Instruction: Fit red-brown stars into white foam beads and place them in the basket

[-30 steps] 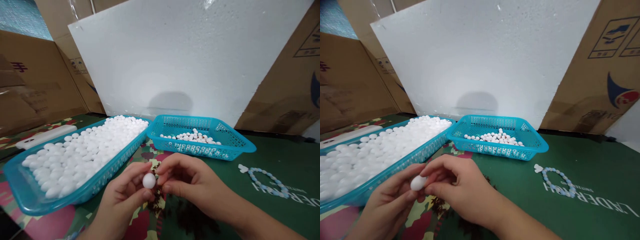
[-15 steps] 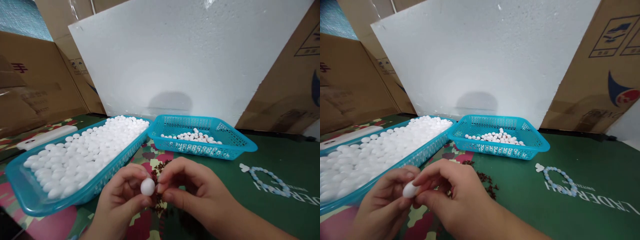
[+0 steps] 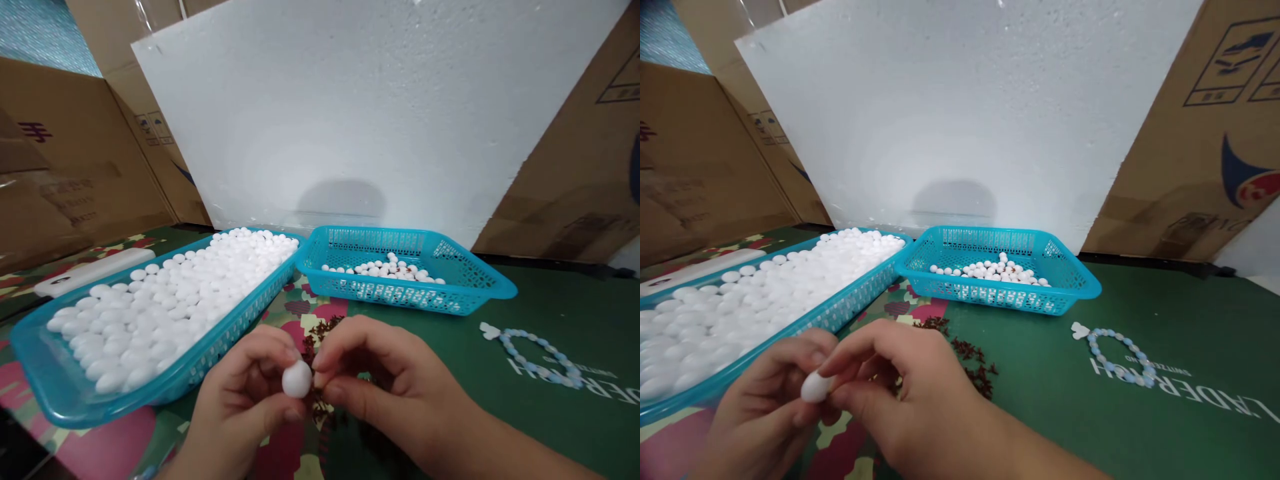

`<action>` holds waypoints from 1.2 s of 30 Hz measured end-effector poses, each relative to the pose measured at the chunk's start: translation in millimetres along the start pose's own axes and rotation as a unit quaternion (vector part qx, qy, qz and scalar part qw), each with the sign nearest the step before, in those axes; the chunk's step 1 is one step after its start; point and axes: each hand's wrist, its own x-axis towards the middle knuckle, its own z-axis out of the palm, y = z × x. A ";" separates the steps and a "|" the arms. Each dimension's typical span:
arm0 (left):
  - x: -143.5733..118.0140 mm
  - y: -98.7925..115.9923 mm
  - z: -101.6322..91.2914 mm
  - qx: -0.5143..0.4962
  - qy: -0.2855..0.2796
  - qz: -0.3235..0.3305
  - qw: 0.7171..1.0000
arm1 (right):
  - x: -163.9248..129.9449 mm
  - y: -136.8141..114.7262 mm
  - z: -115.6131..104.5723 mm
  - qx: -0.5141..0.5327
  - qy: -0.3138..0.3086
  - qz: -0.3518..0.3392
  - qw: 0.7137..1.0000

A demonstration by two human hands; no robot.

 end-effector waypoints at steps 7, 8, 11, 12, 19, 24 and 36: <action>-2.8 -0.8 -1.7 0.045 -0.014 0.047 0.998 | -0.9 2.6 -0.3 0.016 0.003 -0.007 1.000; -2.9 -0.8 -1.7 0.052 -0.017 0.043 0.998 | -1.1 3.4 -0.7 0.017 0.006 -0.004 1.000; -2.6 -0.6 -1.1 0.063 -0.032 0.033 0.997 | -1.8 5.8 -1.6 0.018 0.016 0.004 1.000; -2.5 -0.6 -1.1 0.067 -0.036 0.036 0.996 | -2.0 6.4 -1.9 0.022 0.017 0.009 1.000; -4.2 -1.7 -7.2 0.194 -0.018 0.072 0.978 | 1.0 9.7 -3.0 0.099 0.013 0.086 0.991; -2.0 0.4 -6.2 0.265 -0.014 0.142 0.953 | 2.7 12.9 -3.6 0.118 0.033 0.115 0.986; 2.1 9.6 -1.6 0.315 -0.038 0.194 0.928 | -2.1 19.9 -0.8 0.184 0.047 0.089 0.978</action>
